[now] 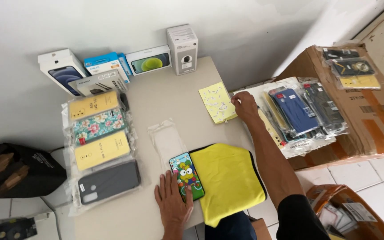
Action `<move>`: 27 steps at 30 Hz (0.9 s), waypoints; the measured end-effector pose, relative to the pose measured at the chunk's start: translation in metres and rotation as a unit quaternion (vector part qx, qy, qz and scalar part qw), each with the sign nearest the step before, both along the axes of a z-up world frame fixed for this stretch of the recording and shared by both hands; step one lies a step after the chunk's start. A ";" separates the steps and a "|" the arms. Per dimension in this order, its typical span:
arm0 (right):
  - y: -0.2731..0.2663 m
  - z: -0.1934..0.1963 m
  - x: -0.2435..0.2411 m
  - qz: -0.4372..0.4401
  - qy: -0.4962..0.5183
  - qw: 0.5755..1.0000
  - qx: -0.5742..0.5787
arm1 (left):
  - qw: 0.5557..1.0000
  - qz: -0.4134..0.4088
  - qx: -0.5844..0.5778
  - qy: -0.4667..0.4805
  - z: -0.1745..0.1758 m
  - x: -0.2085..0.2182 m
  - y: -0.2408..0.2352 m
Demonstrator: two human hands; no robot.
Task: Cleaning a phone case with a cloth and placing it into a plastic protective sleeve.
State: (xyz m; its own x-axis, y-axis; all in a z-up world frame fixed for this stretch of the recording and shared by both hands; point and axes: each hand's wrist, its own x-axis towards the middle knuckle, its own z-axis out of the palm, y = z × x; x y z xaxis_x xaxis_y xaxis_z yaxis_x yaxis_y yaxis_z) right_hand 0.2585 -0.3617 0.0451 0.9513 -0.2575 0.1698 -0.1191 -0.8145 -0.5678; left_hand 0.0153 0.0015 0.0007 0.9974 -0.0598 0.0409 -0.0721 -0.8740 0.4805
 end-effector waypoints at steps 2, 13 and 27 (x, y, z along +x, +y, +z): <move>0.000 -0.002 0.017 0.012 0.008 0.999 -0.037 | 1.000 0.006 0.007 -0.030 -0.001 0.000 -0.001; 0.011 -0.025 0.069 0.028 0.162 0.968 -0.190 | 0.998 0.010 0.021 -0.055 -0.003 0.002 -0.001; 0.043 0.010 0.018 0.022 -0.042 0.983 -0.180 | 0.996 -0.008 0.026 -0.085 0.017 0.004 0.000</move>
